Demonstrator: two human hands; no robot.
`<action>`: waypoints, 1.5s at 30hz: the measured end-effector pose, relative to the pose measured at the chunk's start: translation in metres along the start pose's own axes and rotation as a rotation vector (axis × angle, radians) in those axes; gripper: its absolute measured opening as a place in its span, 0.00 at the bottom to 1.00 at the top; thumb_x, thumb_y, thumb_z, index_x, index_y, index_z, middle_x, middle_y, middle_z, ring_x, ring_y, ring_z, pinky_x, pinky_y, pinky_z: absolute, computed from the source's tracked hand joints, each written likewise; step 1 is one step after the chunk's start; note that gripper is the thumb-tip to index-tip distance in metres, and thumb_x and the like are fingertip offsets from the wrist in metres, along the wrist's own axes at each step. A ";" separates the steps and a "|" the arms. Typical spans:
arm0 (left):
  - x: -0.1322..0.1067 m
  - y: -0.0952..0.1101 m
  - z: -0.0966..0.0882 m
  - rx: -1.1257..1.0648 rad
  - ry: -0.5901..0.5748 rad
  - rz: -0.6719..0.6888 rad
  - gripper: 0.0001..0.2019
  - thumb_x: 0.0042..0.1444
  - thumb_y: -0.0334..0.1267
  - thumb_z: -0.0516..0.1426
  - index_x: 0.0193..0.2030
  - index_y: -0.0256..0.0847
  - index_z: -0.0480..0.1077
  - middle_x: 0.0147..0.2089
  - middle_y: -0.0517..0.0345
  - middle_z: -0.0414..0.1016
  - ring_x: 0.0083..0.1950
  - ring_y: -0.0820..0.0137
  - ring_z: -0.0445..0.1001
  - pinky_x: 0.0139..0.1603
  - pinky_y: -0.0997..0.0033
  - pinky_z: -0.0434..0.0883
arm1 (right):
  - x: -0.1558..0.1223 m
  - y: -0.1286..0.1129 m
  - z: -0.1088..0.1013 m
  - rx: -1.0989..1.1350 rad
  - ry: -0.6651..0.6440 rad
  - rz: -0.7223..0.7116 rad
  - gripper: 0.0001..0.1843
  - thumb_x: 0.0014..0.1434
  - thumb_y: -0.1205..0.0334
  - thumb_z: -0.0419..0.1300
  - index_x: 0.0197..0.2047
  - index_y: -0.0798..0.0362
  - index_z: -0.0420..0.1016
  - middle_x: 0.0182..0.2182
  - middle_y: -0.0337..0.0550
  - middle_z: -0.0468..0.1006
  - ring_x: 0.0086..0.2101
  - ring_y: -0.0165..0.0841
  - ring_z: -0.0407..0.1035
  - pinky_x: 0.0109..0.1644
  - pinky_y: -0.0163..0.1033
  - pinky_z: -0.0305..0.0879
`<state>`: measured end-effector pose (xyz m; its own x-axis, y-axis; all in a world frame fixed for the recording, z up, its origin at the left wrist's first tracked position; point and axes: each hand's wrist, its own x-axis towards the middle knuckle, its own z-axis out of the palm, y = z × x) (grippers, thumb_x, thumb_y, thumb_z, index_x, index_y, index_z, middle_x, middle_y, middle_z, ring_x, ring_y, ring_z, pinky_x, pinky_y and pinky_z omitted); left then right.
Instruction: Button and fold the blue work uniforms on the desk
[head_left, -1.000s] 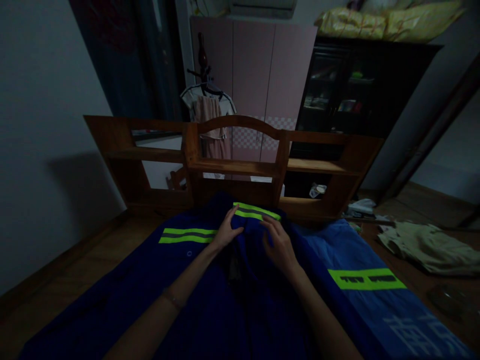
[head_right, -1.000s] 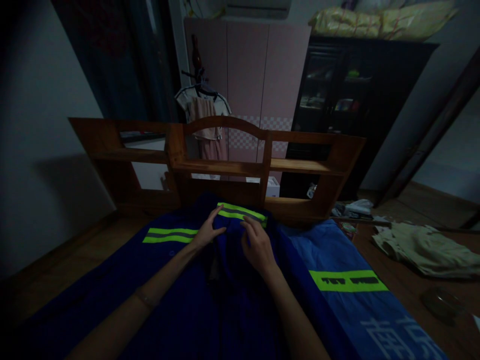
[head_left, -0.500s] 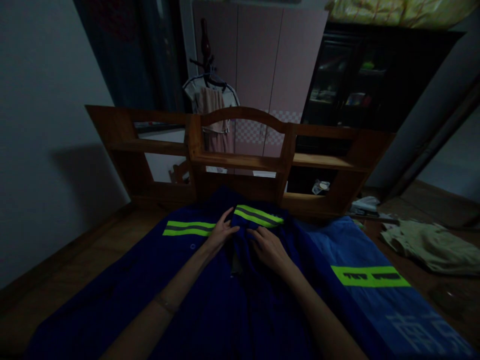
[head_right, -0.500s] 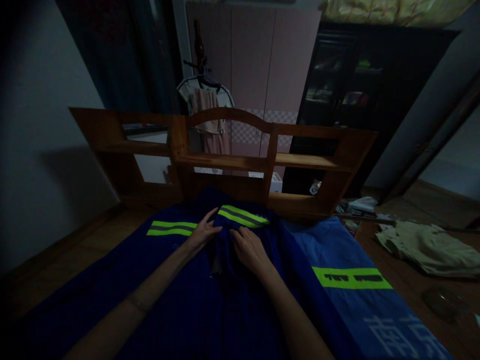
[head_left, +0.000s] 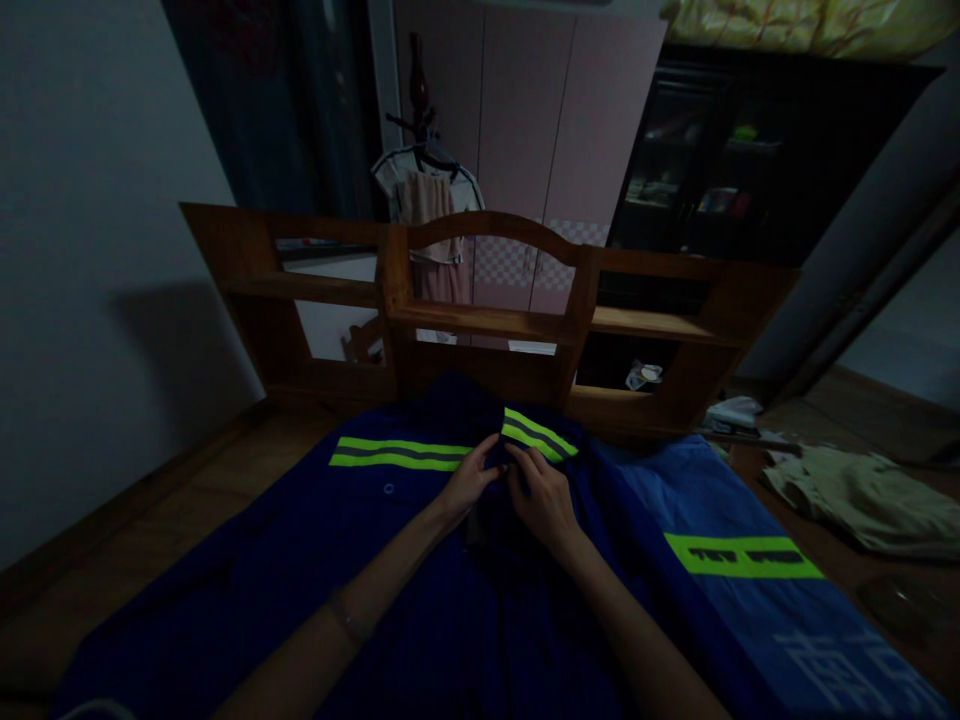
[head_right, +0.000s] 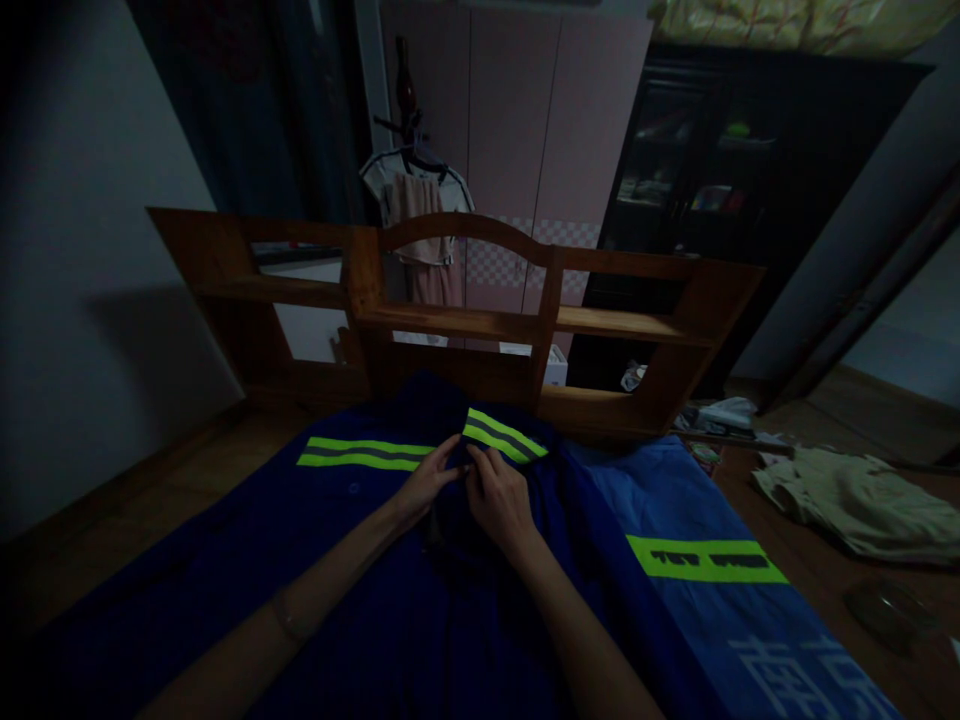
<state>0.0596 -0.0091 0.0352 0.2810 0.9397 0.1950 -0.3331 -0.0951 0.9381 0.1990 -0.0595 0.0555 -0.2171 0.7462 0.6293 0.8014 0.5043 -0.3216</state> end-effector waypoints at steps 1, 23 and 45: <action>-0.001 -0.001 0.001 0.006 0.010 -0.011 0.30 0.44 0.29 0.61 0.56 0.42 0.65 0.63 0.54 0.61 0.67 0.60 0.52 0.67 0.62 0.49 | -0.001 0.000 0.001 -0.015 0.002 0.004 0.20 0.64 0.64 0.45 0.58 0.51 0.63 0.42 0.49 0.71 0.38 0.36 0.69 0.40 0.39 0.66; -0.019 0.006 0.014 0.257 -0.110 0.116 0.31 0.51 0.34 0.58 0.63 0.48 0.57 0.67 0.61 0.52 0.68 0.64 0.48 0.68 0.67 0.44 | -0.005 0.008 0.011 0.152 0.051 0.106 0.18 0.63 0.64 0.48 0.55 0.50 0.67 0.40 0.47 0.70 0.37 0.34 0.68 0.40 0.37 0.65; 0.000 -0.021 -0.089 0.955 0.022 -0.056 0.09 0.44 0.36 0.59 0.34 0.36 0.72 0.28 0.58 0.73 0.29 0.69 0.71 0.31 0.74 0.64 | 0.021 0.044 0.000 0.704 0.144 0.263 0.22 0.63 0.50 0.49 0.58 0.47 0.66 0.53 0.45 0.64 0.51 0.34 0.61 0.56 0.40 0.59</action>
<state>-0.0131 0.0221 -0.0103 0.2540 0.9561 0.1461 0.5577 -0.2682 0.7855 0.2292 -0.0217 0.0546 0.0448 0.8403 0.5402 0.2615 0.5120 -0.8182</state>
